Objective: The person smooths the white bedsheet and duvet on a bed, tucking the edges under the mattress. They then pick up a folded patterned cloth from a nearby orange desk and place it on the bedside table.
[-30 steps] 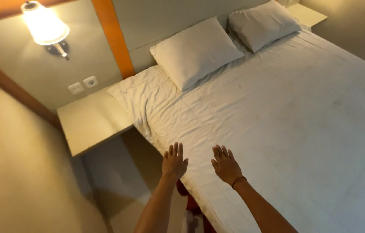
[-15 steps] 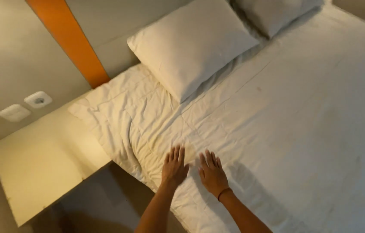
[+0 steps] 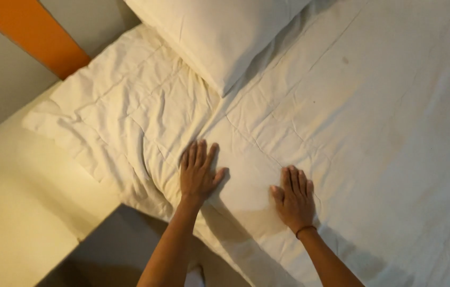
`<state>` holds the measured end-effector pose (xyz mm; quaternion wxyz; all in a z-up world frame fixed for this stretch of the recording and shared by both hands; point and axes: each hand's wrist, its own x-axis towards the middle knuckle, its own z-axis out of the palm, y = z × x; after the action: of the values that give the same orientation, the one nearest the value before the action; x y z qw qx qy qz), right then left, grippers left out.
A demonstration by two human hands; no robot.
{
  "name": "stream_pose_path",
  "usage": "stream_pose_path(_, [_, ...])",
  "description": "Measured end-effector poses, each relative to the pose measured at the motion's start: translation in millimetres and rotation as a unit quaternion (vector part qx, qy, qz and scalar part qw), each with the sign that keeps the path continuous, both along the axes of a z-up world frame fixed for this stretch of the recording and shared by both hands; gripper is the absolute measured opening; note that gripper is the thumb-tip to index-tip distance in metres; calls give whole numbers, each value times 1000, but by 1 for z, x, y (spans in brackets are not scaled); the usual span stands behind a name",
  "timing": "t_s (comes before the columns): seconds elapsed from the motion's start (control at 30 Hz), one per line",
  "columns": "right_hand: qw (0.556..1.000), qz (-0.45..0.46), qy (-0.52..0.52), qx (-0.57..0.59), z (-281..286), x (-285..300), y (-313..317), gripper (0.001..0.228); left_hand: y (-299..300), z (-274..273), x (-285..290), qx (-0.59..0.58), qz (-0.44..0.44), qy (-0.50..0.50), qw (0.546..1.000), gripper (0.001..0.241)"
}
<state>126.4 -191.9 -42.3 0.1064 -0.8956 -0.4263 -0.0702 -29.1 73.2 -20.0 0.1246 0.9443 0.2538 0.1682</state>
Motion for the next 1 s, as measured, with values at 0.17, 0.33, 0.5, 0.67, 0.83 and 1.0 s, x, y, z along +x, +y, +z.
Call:
stream_pose_path(0.17, [1000, 4, -4, 2, -10, 22, 49, 68, 39, -11, 21, 5, 30, 42, 999, 79])
stream_pose_path(0.33, [984, 137, 114, 4, 19, 29, 184, 62, 77, -18, 49, -6, 2, 26, 1000, 69])
stream_pose_path(0.5, [975, 92, 178, -96, 9, 27, 239, 69, 116, -12, 24, -114, 38, 55, 991, 71])
stream_pose_path(0.67, [981, 53, 165, -81, -2, 42, 222, 77, 149, -18, -1, -98, 54, 27, 993, 71])
stream_pose_path(0.83, [982, 18, 159, -104, 2, 34, 222, 77, 169, -16, -18, -82, 93, -6, 992, 71])
stream_pose_path(1.0, [995, 75, 59, -12, -25, 29, 242, 74, 210, -10, -36, -86, 171, 77, 978, 82])
